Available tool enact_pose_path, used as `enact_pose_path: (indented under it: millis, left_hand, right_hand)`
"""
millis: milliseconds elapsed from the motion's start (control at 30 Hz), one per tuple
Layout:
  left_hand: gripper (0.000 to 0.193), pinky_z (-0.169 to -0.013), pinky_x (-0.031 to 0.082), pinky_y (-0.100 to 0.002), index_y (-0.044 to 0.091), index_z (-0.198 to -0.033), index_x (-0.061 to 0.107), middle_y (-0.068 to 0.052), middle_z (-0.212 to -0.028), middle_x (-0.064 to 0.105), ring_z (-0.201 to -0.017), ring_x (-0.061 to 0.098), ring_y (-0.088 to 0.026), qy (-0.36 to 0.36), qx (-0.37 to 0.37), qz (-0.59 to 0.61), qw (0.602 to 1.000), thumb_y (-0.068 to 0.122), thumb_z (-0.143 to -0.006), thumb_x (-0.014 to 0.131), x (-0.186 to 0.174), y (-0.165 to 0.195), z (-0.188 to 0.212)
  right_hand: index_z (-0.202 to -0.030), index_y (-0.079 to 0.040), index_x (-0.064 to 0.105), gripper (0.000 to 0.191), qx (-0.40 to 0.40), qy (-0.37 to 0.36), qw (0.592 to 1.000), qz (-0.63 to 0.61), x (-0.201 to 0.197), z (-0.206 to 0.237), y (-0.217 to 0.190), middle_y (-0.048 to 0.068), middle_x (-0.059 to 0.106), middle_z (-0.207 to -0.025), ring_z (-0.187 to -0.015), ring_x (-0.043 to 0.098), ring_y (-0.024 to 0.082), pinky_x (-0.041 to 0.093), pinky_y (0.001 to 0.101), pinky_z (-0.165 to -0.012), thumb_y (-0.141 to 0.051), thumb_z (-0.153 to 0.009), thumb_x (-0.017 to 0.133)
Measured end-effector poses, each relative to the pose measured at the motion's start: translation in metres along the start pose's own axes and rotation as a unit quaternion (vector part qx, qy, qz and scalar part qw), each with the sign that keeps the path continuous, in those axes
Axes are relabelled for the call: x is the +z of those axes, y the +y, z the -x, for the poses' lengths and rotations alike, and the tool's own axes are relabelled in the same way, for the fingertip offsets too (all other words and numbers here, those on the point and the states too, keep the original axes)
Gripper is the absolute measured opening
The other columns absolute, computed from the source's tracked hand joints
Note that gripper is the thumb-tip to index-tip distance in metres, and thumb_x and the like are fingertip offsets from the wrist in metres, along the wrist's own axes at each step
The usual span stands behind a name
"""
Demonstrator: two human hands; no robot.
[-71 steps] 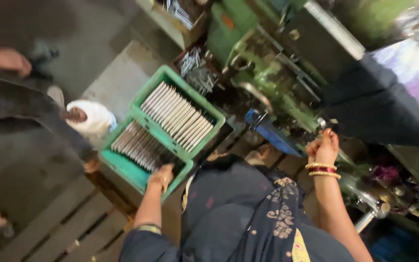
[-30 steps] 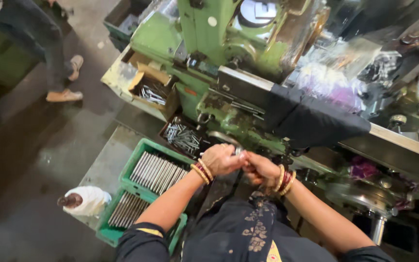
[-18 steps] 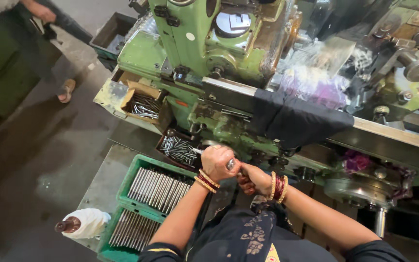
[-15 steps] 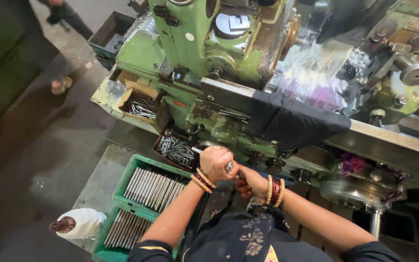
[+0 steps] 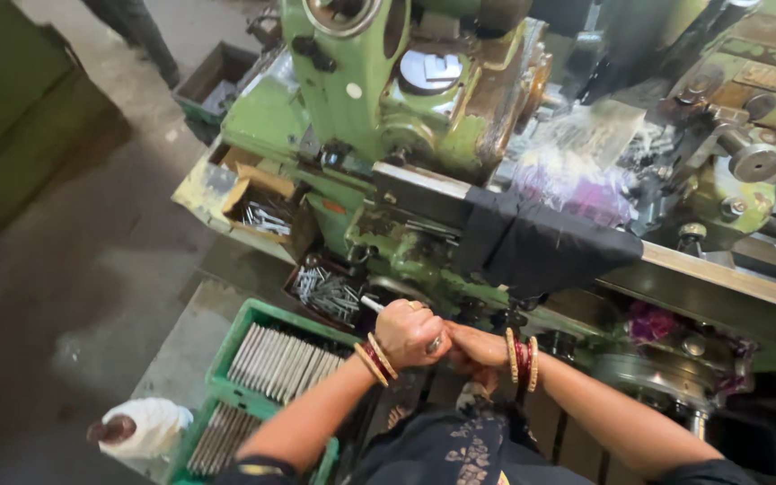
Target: The person repeatedly picks metal rods from a green crate, inserts them into a green metal turning machine, operates the machine with a lever, and removes the processed rods. The person places the finished rods into a separate container on the machine.
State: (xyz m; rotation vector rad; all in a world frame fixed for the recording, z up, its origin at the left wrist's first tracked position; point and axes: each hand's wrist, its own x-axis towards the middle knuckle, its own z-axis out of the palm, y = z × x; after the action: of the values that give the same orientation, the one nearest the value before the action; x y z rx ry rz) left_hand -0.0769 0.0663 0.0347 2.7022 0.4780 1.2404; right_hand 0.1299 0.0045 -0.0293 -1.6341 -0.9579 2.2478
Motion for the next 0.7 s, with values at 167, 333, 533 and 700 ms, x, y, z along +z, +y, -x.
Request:
enact_pose_path:
  millis: [167,333,533,700]
  left_hand:
    - [0.038,-0.056,0.045,-0.044,0.009,-0.066,0.054,-0.010,-0.064,0.055,-0.062,0.058,-0.032,0.051,-0.222,-0.027,0.973,0.031,-0.083,0.080,0.008,-0.020,0.033]
    - [0.041,-0.050,0.044,-0.044,0.003,-0.064,0.060,-0.014,-0.054,0.057,-0.048,0.053,-0.034,0.088,-0.516,0.033,0.852,0.032,-0.083,0.080,-0.001,-0.055,0.157]
    - [0.050,-0.053,0.045,-0.047,0.008,-0.062,0.063,-0.018,-0.052,0.058,-0.048,0.058,-0.035,0.064,-0.639,-0.134,0.754,0.051,-0.080,0.081,0.024,-0.062,0.240]
    - [0.051,-0.049,0.040,-0.043,0.004,-0.062,0.056,-0.013,-0.052,0.048,-0.047,0.045,-0.026,0.116,-0.553,-0.023,0.824,0.043,-0.087,0.078,0.038,-0.063,0.199]
  right_hand:
    - [-0.086,-0.019,0.048,0.038,-0.206,0.185,0.869,-0.409,-0.026,-0.032,0.044,-0.008,0.028,-0.057,-0.041,0.024,0.007,0.018,0.0246,-0.037,-0.053,-0.103,0.047]
    - [-0.093,-0.014,0.055,0.021,-0.257,0.316,0.791,-0.457,-0.069,-0.002,0.132,-0.008,0.025,-0.054,-0.039,0.022,0.006,0.016,0.0252,-0.035,-0.033,-0.102,0.054]
    - [-0.096,-0.013,0.056,0.019,-0.277,0.385,0.742,-0.473,-0.089,0.034,0.157,-0.007,0.025,-0.053,-0.039,0.023,0.006,0.018,0.0260,-0.034,-0.031,-0.101,0.055]
    - [-0.096,-0.012,0.057,0.015,-0.329,0.365,0.744,-0.452,-0.067,0.026,0.123,-0.008,0.028,-0.056,-0.041,0.025,0.005,0.019,0.0247,-0.036,-0.026,-0.101,0.060]
